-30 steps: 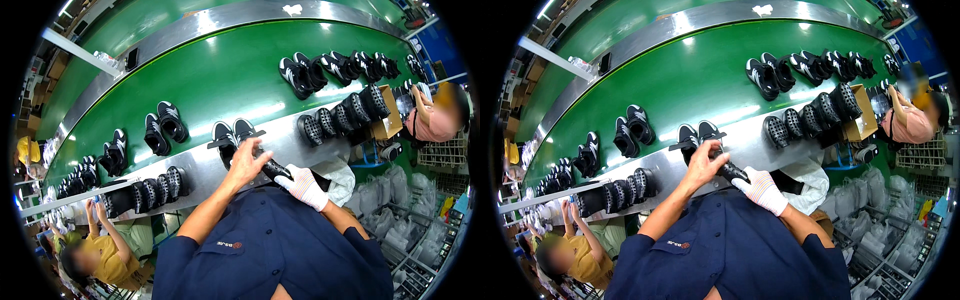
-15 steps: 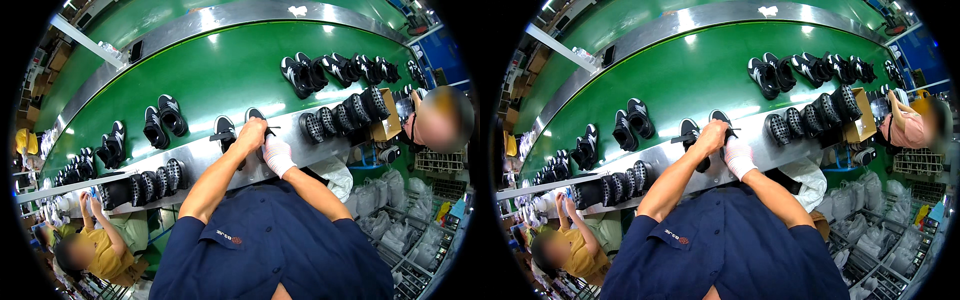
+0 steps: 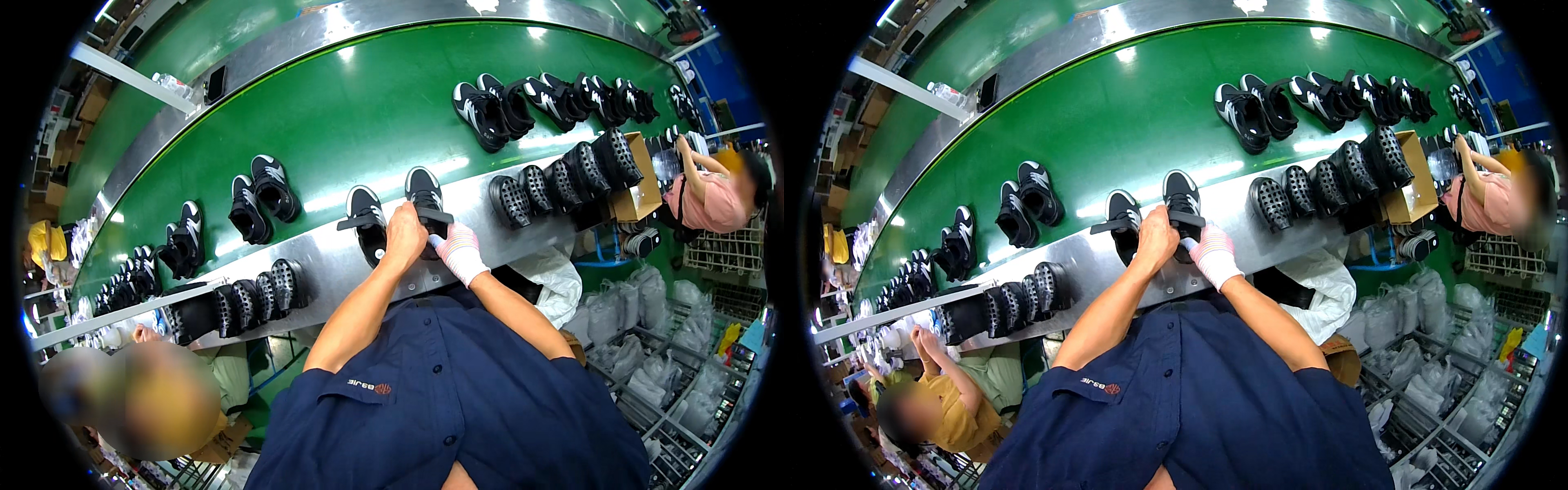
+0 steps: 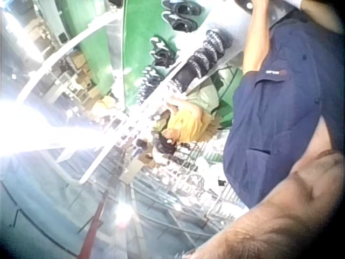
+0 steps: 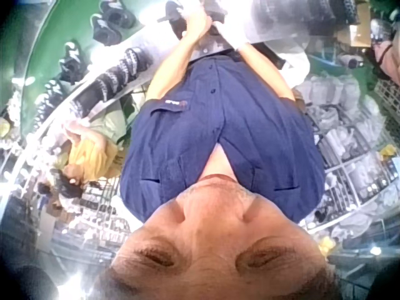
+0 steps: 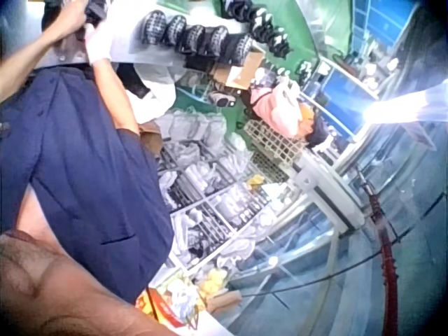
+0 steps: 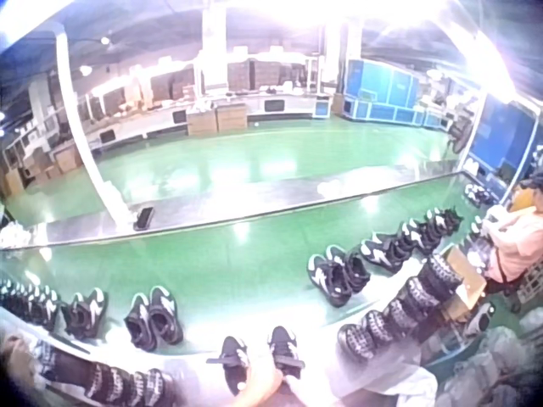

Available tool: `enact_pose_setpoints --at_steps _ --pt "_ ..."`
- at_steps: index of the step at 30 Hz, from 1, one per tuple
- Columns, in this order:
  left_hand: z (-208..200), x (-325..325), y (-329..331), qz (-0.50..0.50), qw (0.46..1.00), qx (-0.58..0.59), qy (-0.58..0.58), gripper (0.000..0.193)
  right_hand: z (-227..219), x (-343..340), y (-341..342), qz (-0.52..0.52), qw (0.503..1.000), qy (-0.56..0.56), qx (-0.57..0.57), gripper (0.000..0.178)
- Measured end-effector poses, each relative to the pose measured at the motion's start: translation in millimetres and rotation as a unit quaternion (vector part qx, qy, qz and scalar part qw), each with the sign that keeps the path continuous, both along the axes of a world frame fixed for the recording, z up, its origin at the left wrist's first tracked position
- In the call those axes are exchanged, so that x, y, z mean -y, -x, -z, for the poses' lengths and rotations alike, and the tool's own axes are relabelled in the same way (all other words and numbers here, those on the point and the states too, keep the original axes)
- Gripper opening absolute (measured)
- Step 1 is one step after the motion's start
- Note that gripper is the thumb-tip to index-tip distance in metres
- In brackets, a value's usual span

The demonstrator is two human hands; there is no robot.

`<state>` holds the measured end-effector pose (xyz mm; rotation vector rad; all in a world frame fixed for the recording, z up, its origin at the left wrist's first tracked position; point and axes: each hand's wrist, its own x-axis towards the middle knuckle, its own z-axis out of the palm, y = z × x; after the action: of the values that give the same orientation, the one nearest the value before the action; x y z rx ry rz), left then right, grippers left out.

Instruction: The person picks up black shoes from a conveyor belt, examines the interior and exterior surfaces by hand, and places them back onto the belt or into a container.

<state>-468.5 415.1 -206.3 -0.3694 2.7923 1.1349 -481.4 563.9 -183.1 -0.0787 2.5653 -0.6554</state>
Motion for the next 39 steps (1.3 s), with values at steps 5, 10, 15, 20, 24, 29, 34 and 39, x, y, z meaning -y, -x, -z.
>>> enact_pose_setpoints --at_steps 5,10,15,20,24,29,34,39 --pt "-25.3 -5.9 -12.5 0.009 0.986 0.079 -0.144 0.086 2.3 -22.9 16.6 -0.016 0.997 0.058 0.046 0.049" --pt "4.3 -17.2 -10.2 -0.06 0.997 0.037 -0.034 0.064 10.0 -7.2 17.7 -0.018 0.999 -0.029 0.008 0.037" --pt "13.0 -28.2 -12.9 -0.101 0.993 0.058 0.036 0.032 23.8 4.0 19.4 -0.008 0.997 -0.072 0.001 0.029" --pt "-46.9 -5.8 -88.4 -0.075 0.992 -0.098 0.03 0.049 27.4 -1.4 17.4 -0.056 0.995 -0.071 -0.044 0.032" --pt "-66.9 41.9 -102.3 -0.244 0.953 -0.062 0.166 0.049 8.9 8.5 22.2 -0.101 0.987 -0.124 -0.008 0.033" --pt "-12.5 59.0 -90.6 -0.221 0.973 0.062 0.022 0.046 8.1 14.1 20.7 -0.115 0.985 -0.118 -0.051 0.036" --pt "-31.1 61.2 -126.6 -0.193 0.968 -0.094 0.131 0.03 13.3 10.7 21.8 -0.099 0.987 -0.117 -0.051 0.034" --pt "-18.3 105.7 -107.0 -0.33 0.902 0.052 0.275 0.068 22.9 10.6 22.1 -0.116 0.984 -0.12 -0.055 0.039"
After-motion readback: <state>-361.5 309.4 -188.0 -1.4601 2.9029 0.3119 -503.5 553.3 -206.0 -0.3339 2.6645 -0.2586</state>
